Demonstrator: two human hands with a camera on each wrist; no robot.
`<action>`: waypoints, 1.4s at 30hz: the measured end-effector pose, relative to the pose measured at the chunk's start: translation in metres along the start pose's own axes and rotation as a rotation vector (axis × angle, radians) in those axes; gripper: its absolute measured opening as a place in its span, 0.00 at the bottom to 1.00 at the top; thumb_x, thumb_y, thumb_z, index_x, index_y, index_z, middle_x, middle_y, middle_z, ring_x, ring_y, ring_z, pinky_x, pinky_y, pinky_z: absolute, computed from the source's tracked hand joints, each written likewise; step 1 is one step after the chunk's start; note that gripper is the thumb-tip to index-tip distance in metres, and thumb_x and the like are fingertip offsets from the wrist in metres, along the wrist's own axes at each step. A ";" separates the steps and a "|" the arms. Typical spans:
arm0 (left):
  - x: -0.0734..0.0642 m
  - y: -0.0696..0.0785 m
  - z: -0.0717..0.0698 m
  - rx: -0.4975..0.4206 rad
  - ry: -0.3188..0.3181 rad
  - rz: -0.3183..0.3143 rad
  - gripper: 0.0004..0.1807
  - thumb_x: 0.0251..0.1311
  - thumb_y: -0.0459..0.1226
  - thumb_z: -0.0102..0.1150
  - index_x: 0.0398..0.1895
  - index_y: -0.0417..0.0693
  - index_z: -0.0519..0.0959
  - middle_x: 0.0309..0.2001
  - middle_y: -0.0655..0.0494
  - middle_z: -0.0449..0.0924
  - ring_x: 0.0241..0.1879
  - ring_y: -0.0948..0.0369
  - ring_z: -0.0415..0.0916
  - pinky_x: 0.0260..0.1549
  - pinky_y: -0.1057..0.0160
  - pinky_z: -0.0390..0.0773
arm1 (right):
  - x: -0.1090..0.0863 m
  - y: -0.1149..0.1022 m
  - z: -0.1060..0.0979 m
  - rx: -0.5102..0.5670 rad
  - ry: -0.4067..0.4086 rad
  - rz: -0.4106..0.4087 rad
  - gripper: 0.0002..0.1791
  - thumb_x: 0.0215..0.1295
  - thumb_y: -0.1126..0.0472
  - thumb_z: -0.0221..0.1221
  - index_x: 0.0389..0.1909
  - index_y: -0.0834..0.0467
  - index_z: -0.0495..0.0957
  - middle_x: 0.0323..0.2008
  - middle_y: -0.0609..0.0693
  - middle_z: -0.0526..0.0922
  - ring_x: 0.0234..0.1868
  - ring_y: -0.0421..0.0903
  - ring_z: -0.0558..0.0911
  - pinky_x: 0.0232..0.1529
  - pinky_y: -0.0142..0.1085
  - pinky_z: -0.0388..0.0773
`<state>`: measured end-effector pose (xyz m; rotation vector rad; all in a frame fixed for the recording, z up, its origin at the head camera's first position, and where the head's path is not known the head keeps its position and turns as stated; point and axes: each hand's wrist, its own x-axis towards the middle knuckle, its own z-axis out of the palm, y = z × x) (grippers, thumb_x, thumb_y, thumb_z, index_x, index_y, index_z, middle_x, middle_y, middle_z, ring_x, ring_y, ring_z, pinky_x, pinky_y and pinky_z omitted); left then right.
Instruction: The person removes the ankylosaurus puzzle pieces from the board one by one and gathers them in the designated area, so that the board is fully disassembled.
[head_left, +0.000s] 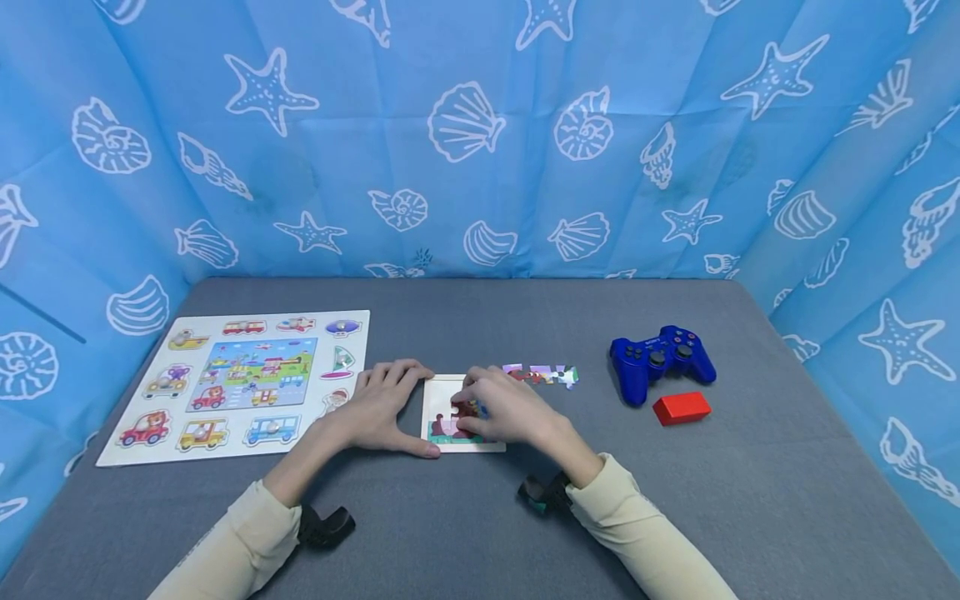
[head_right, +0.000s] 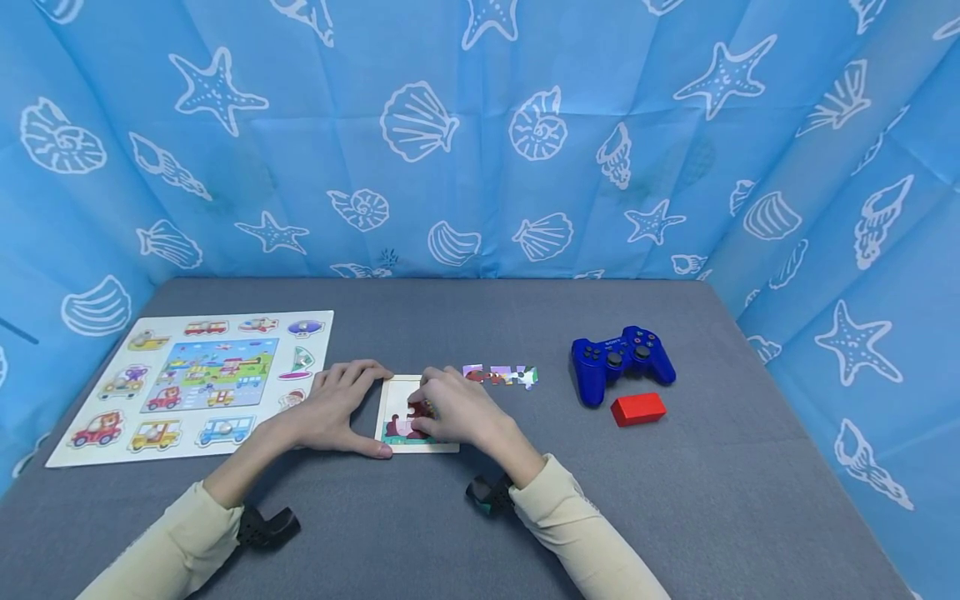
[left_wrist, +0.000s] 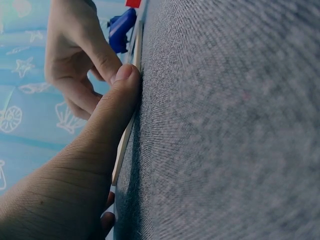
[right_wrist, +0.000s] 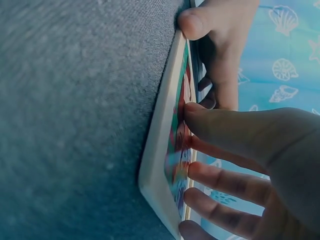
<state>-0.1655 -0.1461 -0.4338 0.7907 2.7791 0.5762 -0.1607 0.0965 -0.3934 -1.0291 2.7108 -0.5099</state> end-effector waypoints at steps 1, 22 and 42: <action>0.000 0.000 0.000 0.000 -0.001 -0.001 0.59 0.43 0.74 0.68 0.76 0.58 0.62 0.75 0.49 0.59 0.71 0.44 0.56 0.63 0.36 0.58 | 0.000 0.000 0.000 -0.004 -0.003 -0.003 0.16 0.68 0.54 0.67 0.54 0.53 0.87 0.50 0.51 0.83 0.44 0.47 0.76 0.41 0.37 0.72; -0.002 0.000 0.000 0.000 0.001 -0.002 0.59 0.42 0.74 0.68 0.76 0.58 0.62 0.75 0.49 0.59 0.71 0.43 0.56 0.63 0.36 0.58 | 0.000 -0.002 0.004 0.030 0.014 -0.019 0.12 0.66 0.59 0.68 0.49 0.56 0.85 0.49 0.52 0.81 0.43 0.47 0.74 0.44 0.38 0.72; -0.001 0.001 -0.001 -0.002 -0.001 0.000 0.58 0.43 0.74 0.69 0.76 0.59 0.62 0.75 0.49 0.58 0.71 0.43 0.57 0.63 0.37 0.58 | 0.000 -0.003 0.003 0.093 0.046 -0.014 0.17 0.63 0.65 0.70 0.54 0.61 0.84 0.46 0.54 0.78 0.35 0.41 0.72 0.36 0.30 0.72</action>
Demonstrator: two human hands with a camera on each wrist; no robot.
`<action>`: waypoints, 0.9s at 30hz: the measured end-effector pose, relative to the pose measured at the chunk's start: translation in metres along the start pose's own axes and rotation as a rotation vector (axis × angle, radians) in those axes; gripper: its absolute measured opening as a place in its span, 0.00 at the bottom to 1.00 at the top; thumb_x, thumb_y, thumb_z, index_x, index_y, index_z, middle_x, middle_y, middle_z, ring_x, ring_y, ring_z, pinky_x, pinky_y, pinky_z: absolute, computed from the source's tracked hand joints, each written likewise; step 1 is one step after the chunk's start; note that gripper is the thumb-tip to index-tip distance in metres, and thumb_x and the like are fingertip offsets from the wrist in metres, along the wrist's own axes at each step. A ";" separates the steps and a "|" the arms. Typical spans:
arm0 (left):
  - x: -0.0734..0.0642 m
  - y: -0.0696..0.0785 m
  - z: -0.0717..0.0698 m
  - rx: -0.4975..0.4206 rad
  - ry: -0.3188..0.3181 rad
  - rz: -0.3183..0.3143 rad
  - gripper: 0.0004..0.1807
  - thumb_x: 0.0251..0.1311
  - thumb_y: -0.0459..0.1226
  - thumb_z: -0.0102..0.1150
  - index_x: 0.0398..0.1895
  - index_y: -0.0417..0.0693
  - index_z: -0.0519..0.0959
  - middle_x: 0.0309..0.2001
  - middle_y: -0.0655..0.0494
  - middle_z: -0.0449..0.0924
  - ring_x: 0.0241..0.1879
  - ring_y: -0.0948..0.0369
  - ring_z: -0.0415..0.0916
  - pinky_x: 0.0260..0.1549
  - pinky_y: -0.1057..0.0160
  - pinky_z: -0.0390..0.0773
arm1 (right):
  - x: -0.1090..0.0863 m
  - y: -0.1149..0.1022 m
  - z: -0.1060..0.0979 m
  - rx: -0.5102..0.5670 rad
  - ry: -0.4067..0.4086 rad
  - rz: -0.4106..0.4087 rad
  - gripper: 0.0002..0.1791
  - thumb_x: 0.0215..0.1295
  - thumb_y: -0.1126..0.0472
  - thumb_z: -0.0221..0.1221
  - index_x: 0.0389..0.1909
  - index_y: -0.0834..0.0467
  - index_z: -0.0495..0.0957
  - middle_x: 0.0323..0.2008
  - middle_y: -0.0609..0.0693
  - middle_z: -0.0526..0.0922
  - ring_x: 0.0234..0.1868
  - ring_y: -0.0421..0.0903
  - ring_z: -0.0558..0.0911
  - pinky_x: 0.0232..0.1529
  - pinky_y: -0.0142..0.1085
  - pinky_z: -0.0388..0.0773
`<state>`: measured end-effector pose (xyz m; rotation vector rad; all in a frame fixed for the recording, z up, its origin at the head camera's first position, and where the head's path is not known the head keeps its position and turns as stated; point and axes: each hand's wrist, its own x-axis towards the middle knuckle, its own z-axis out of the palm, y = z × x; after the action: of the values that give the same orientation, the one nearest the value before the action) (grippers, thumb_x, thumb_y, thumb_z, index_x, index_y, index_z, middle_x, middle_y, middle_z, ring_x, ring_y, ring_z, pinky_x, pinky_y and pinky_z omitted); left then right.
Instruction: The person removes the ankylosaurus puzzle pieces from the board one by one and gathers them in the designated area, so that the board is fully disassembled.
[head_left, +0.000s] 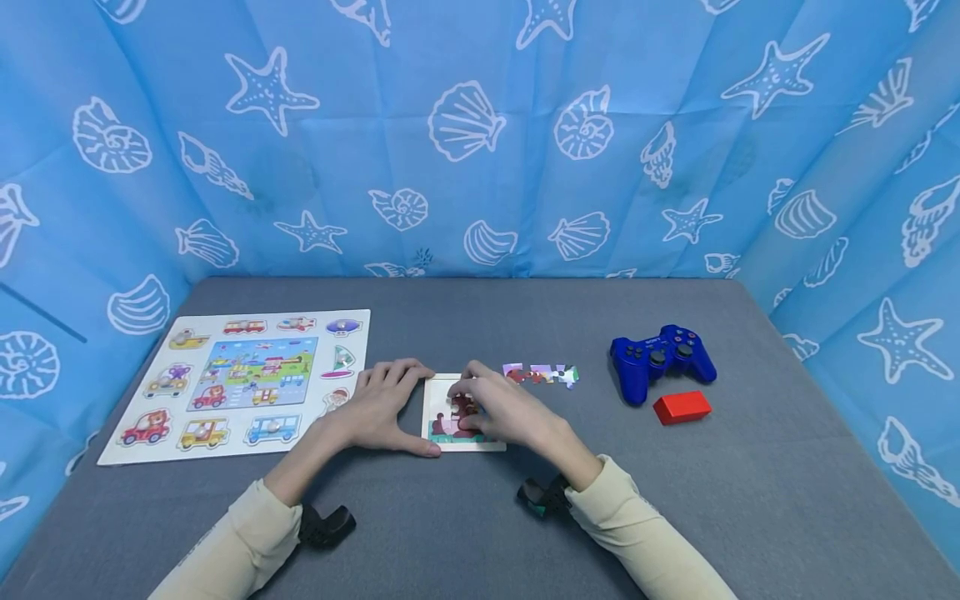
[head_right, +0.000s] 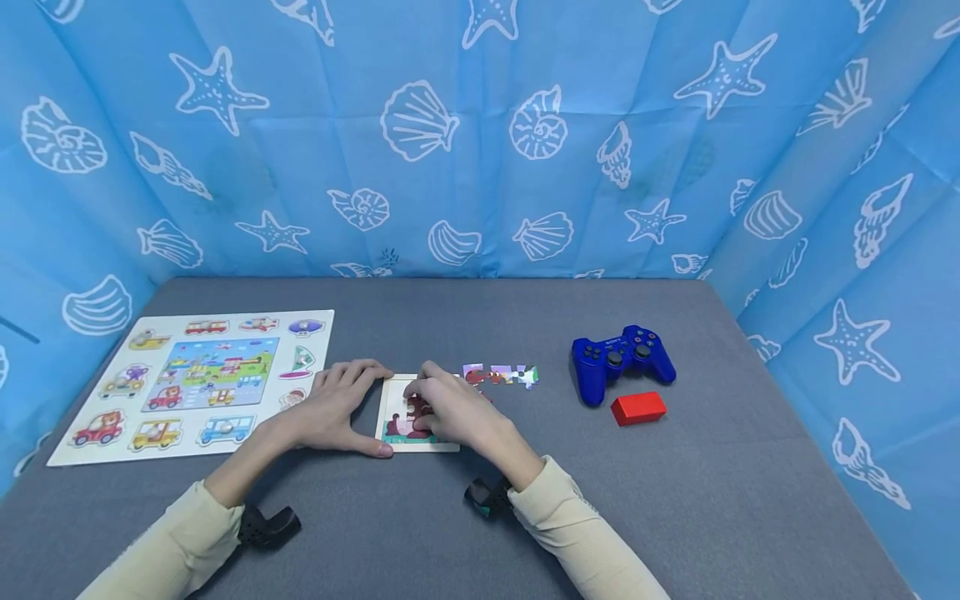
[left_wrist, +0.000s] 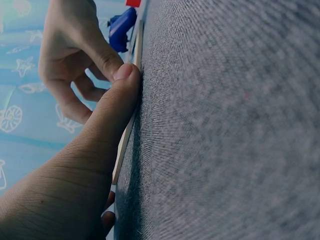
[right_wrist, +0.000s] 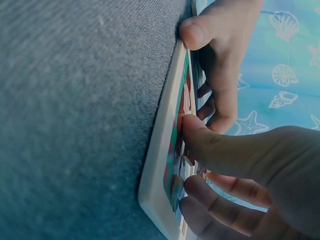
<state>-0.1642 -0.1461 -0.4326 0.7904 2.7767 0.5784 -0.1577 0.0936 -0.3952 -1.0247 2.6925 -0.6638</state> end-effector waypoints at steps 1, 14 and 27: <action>0.000 0.000 0.000 0.001 0.001 0.001 0.58 0.43 0.74 0.68 0.76 0.59 0.62 0.75 0.49 0.59 0.71 0.43 0.57 0.63 0.37 0.58 | 0.000 0.000 0.000 -0.001 0.002 -0.001 0.18 0.64 0.65 0.70 0.54 0.61 0.84 0.46 0.54 0.78 0.35 0.41 0.72 0.36 0.30 0.73; 0.001 -0.001 0.001 0.004 0.003 0.002 0.58 0.43 0.73 0.68 0.76 0.59 0.61 0.76 0.49 0.58 0.71 0.43 0.56 0.64 0.36 0.57 | -0.001 0.000 -0.001 0.026 -0.002 -0.053 0.16 0.65 0.67 0.68 0.53 0.62 0.84 0.47 0.55 0.77 0.39 0.45 0.78 0.40 0.30 0.76; 0.001 0.000 0.001 0.002 0.003 0.000 0.58 0.43 0.73 0.69 0.76 0.59 0.62 0.75 0.49 0.58 0.71 0.43 0.57 0.63 0.37 0.58 | -0.001 0.002 0.001 0.031 -0.020 -0.053 0.18 0.65 0.67 0.67 0.56 0.62 0.84 0.49 0.54 0.76 0.38 0.45 0.78 0.39 0.30 0.75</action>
<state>-0.1644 -0.1455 -0.4338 0.7911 2.7807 0.5771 -0.1574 0.0953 -0.3968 -1.0931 2.6378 -0.6990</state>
